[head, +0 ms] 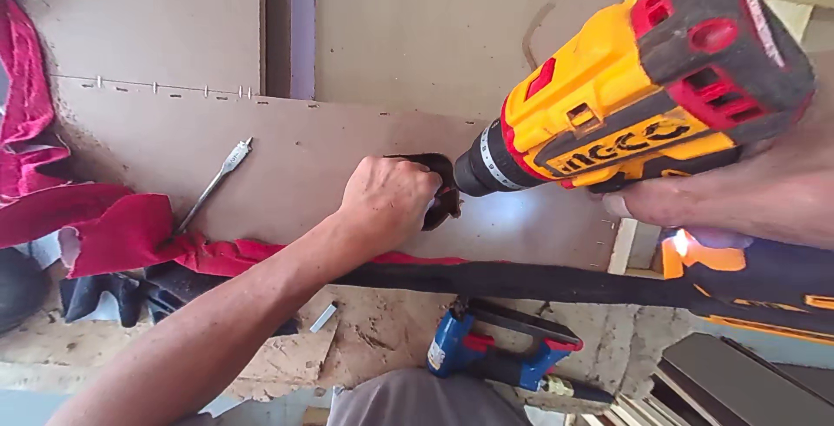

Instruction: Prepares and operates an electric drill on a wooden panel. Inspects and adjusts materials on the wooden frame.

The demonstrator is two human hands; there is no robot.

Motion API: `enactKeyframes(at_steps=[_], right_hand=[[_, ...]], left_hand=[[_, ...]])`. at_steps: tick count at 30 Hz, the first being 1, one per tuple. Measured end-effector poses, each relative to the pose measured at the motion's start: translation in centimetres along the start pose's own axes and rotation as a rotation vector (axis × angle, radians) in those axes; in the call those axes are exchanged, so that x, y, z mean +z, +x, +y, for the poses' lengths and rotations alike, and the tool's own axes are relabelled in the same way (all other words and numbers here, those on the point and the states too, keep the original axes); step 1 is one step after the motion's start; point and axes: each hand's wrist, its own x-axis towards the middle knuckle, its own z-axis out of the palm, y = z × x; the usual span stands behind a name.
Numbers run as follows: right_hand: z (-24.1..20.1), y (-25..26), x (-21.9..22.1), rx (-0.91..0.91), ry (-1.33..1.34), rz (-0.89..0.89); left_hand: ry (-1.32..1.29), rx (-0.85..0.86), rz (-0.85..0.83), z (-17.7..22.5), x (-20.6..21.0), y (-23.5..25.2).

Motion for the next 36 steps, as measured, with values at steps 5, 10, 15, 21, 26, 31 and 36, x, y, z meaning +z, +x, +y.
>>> enactKeyframes(at_steps=[5,10,15,21,26,31,36], right_hand=[[-1.0,-0.2,0.1,0.031,0.049,0.048],[0.2,-0.1,-0.3,0.002,0.036,-0.003],[0.3,0.2,-0.3,-0.036,0.014,0.073],[0.4,0.7,-0.4,-0.008,-0.013,0.01],[-0.1,1.2,-1.3,0.032,-0.045,0.047],[1.3,2.7,-2.0,0.027,0.028,0.032],[0.0,2.7,-2.7,0.057,-0.004,-0.044]], left_hand=[[0.007,-0.008,0.007,0.1,0.1,0.0],[0.023,-0.021,-0.035,0.2,-0.1,0.1],[0.013,-0.025,-0.06,0.2,-0.3,0.2],[0.009,-0.033,-0.082,0.3,-0.4,0.3],[0.025,-0.045,-0.102,0.4,-0.5,0.3],[0.022,-0.079,-0.189,0.6,-1.0,0.6],[0.015,-0.085,-0.207,0.7,-1.2,0.6]])
